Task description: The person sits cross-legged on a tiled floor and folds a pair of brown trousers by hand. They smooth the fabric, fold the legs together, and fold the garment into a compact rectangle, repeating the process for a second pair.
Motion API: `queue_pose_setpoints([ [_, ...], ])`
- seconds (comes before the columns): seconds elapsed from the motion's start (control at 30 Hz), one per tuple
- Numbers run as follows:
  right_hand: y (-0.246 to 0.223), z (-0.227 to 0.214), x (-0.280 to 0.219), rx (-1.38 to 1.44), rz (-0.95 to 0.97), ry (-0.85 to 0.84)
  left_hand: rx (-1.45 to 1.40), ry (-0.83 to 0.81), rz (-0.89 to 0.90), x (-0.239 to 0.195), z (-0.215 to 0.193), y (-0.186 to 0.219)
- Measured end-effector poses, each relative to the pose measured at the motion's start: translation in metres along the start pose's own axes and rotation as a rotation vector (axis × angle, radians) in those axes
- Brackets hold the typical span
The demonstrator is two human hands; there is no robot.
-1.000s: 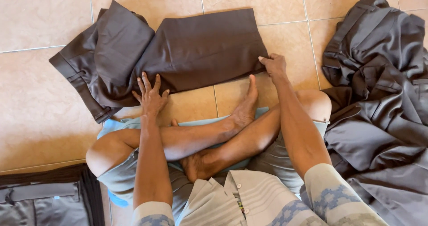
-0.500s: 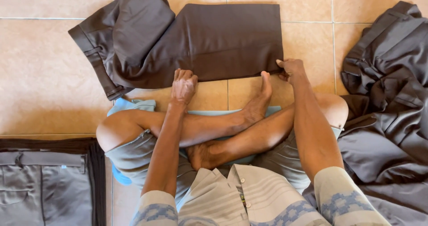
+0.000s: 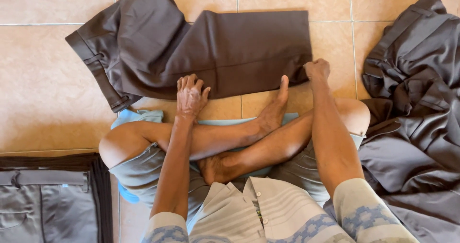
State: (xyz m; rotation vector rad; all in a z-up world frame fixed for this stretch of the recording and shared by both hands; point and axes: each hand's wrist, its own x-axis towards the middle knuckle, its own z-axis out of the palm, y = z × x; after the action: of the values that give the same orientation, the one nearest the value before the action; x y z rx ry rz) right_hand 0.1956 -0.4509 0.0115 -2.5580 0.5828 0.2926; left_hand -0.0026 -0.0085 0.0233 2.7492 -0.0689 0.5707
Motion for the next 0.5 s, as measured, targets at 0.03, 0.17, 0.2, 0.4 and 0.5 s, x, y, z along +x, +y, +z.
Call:
queue_pose_setpoints([
  [0.03, 0.002, -0.002, 0.0, 0.132, 0.067, 0.009, 0.015, -0.076, -0.063, -0.002, -0.001, -0.002],
  [0.17, -0.004, 0.001, 0.0, 0.325, 0.114, -0.036, 0.04, -0.129, -0.139, 0.014, -0.038, 0.024],
  [0.2, 0.005, 0.005, 0.013, 0.32, 0.107, -0.041, 0.041, -0.127, -0.149, 0.017, -0.048, 0.03],
  [0.4, -0.02, -0.021, 0.007, 0.398, -0.051, 0.16, 0.093, -0.384, -0.252, 0.004, -0.021, 0.02],
  [0.5, -0.09, -0.047, -0.053, 0.239, -0.452, 0.265, 0.111, -0.432, -0.278, 0.007, -0.018, 0.022],
])
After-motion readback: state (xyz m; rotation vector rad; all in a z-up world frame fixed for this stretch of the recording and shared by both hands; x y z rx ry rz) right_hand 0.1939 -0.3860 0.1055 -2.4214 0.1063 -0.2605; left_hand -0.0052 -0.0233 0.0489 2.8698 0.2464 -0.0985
